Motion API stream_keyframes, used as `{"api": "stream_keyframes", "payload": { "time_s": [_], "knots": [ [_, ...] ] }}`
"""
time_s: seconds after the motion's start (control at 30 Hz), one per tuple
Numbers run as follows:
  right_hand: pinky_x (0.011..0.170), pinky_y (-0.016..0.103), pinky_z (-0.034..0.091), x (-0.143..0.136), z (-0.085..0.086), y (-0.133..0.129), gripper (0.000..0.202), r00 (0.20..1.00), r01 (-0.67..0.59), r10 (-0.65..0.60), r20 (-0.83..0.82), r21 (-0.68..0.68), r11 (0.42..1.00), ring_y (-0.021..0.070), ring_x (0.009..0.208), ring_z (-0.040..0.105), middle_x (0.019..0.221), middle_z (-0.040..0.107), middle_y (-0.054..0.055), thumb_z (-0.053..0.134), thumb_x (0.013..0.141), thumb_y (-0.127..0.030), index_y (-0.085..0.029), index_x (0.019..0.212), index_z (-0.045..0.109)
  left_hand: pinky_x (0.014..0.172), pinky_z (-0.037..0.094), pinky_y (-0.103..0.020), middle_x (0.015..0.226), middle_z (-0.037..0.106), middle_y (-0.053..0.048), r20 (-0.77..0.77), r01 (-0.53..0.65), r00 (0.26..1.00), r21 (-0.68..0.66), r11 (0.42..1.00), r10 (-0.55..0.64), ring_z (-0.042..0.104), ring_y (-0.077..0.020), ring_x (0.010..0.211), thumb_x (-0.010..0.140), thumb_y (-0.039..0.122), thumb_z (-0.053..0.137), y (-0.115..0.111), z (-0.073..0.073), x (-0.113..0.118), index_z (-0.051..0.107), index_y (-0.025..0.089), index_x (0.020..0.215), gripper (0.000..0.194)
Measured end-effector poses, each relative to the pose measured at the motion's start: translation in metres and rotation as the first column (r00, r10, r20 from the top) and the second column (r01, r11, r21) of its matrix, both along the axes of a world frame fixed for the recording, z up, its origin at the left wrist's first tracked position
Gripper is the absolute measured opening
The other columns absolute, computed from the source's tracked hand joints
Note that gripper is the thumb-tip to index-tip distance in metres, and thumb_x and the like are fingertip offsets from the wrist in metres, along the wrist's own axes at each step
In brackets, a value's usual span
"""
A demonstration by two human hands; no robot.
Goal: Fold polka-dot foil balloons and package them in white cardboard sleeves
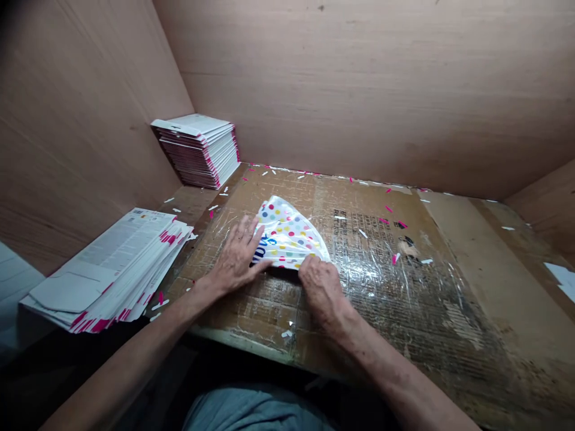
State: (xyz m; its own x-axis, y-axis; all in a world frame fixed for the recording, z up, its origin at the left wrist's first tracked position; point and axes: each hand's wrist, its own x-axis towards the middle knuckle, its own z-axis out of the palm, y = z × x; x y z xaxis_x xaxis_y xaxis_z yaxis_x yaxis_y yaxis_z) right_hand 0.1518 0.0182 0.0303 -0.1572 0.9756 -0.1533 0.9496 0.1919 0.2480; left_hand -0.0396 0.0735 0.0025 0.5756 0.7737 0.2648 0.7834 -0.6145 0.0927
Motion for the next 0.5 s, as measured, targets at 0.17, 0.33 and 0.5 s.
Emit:
{"api": "stream_keyframes", "payload": {
  "time_s": [0.17, 0.33, 0.5],
  "knots": [
    [0.066, 0.030, 0.054, -0.026, 0.015, -0.044, 0.021, 0.949, -0.179, 0.171, -0.263, -0.006, 0.984, 0.0227, 0.079, 0.071, 0.095, 0.072, 0.016, 0.054, 0.092, -0.018, -0.010, 0.107, 0.065, 0.107, 0.046, -0.047, 0.128, 0.066, -0.013, 0.190, 0.230, 0.946, 0.172, 0.958, -0.261, 0.055, -0.0290, 0.129, 0.096, 0.021, 0.048, -0.052, -0.004, -0.005, 0.063, 0.015, 0.121, 0.030],
    [0.105, 0.049, 0.044, 0.015, -0.008, -0.049, 0.072, 0.610, -0.540, 0.638, -0.470, 0.342, 0.769, 0.0336, 0.137, 0.044, 0.149, 0.044, 0.025, 0.064, 0.087, -0.047, -0.010, 0.145, 0.043, 0.100, 0.054, -0.035, 0.119, 0.071, -0.012, 0.541, 0.208, 0.817, 0.045, 0.977, -0.199, 0.065, -0.0198, 0.117, 0.096, 0.015, 0.047, -0.063, -0.024, -0.052, 0.066, 0.017, 0.109, 0.024],
    [0.090, 0.036, 0.052, 0.027, -0.046, -0.019, 0.039, 0.649, -0.427, 0.565, -0.510, 0.370, 0.825, 0.0222, 0.109, 0.065, 0.125, 0.067, 0.012, 0.042, 0.093, -0.008, -0.020, 0.123, 0.063, 0.099, 0.054, -0.036, 0.114, 0.074, -0.009, 0.513, 0.198, 0.846, -0.049, 0.979, -0.146, 0.067, -0.0217, 0.113, 0.095, 0.020, 0.052, -0.073, -0.023, -0.073, 0.067, 0.019, 0.111, 0.022]
  ]
}}
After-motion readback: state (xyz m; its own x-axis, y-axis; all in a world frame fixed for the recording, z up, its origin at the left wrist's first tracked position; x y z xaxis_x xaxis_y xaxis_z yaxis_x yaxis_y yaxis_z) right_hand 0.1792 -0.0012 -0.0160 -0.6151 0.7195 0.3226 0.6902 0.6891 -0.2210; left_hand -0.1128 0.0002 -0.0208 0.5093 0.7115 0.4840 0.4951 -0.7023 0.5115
